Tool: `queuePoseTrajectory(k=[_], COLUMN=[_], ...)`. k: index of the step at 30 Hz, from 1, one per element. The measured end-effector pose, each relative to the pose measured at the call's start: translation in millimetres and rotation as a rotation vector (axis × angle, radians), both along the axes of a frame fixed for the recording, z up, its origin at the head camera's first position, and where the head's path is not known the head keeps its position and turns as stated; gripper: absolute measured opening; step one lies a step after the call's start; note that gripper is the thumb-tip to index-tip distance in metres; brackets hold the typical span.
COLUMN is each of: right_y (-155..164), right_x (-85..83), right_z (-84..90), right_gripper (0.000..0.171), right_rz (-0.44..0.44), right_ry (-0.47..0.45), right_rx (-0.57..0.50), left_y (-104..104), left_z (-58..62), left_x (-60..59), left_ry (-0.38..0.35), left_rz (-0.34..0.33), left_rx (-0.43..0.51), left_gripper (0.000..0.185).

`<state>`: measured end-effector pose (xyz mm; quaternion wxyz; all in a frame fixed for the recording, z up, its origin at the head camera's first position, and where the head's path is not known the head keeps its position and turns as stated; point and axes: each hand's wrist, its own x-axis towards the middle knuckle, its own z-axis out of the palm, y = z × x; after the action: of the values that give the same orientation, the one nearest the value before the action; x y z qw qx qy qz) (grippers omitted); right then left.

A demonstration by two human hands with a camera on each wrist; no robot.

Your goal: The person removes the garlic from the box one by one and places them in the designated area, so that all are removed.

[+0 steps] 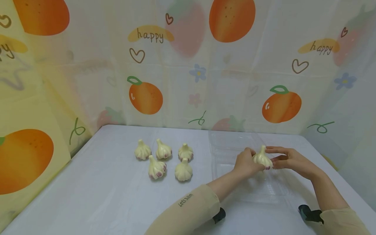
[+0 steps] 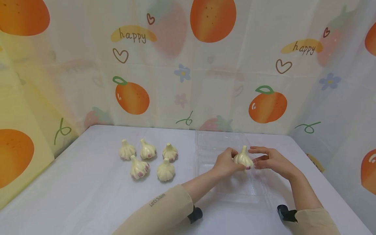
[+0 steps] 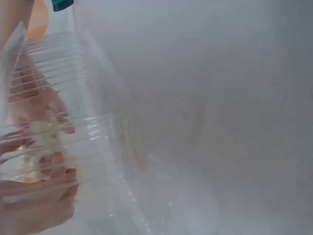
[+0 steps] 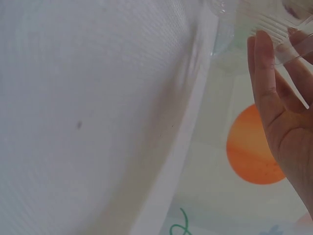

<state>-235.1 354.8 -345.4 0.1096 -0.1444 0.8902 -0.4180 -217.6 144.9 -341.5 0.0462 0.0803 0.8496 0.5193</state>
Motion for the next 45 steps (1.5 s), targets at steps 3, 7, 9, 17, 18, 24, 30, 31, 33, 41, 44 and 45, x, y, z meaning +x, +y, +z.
queuePoseTrajectory(k=[3, 7, 9, 17, 18, 24, 30, 31, 33, 41, 44, 45], right_y=[0.0, -1.4, -2.0, -1.3, -1.4, -2.7, -1.8, -1.9, -2.0, -2.2, -2.7, -3.0], right_x=[0.0, 0.4, 0.7, -1.2, -1.6, -2.6, -1.1, -0.9, -0.6, -0.1, -0.2, -0.2], right_z=[0.5, 0.7, 1.1, 0.7, 0.3, -0.4, 0.3, 0.4, 0.7, 1.1, 1.2, 1.2], right_gripper=[0.052, 0.051, 0.050, 0.053, 0.053, 0.055, 0.054, 0.054, 0.054, 0.053, 0.053, 0.053], right_rz=[-0.006, 0.009, 0.011, 0.007, 0.010, 0.023, 0.011, 0.010, 0.002, 0.022, 0.020, 0.019], right_ry=[-0.007, 0.002, -0.002, -0.014, -0.011, -0.014, -0.005, -0.002, -0.006, 0.012, 0.016, 0.018], right_rx=[0.002, -0.002, -0.011, -0.005, -0.002, 0.006, 0.015, 0.018, 0.013, 0.020, 0.032, 0.034], left_y=[-4.2, -15.1, -22.0, -52.8, -57.4, -86.5, -116.1, -121.2, -130.9, -165.0, -176.3, -180.3], left_z=[4.0, 9.9, 13.0, 27.1, 28.3, 37.0, 54.5, 57.3, 61.3, 69.6, 72.1, 73.1], left_x=[1.0, 0.7, 0.0, -3.9, -4.8, -7.9, -7.9, -7.8, -8.0, -10.6, -11.6, -11.6], left_ry=[0.015, 0.023, 0.018, 0.022, 0.025, 0.029, 0.041, 0.045, 0.058, 0.081, 0.073, 0.069], left_rz=[-0.015, -0.042, -0.053, -0.077, -0.082, -0.110, -0.110, -0.106, -0.101, -0.063, -0.042, -0.037], left_rx=[0.014, 0.044, 0.064, 0.133, 0.141, 0.159, 0.178, 0.180, 0.183, 0.177, 0.184, 0.190], left_gripper=[0.043, 0.043, 0.043, 0.044, 0.045, 0.050, 0.054, 0.055, 0.054, 0.053, 0.053, 0.053])
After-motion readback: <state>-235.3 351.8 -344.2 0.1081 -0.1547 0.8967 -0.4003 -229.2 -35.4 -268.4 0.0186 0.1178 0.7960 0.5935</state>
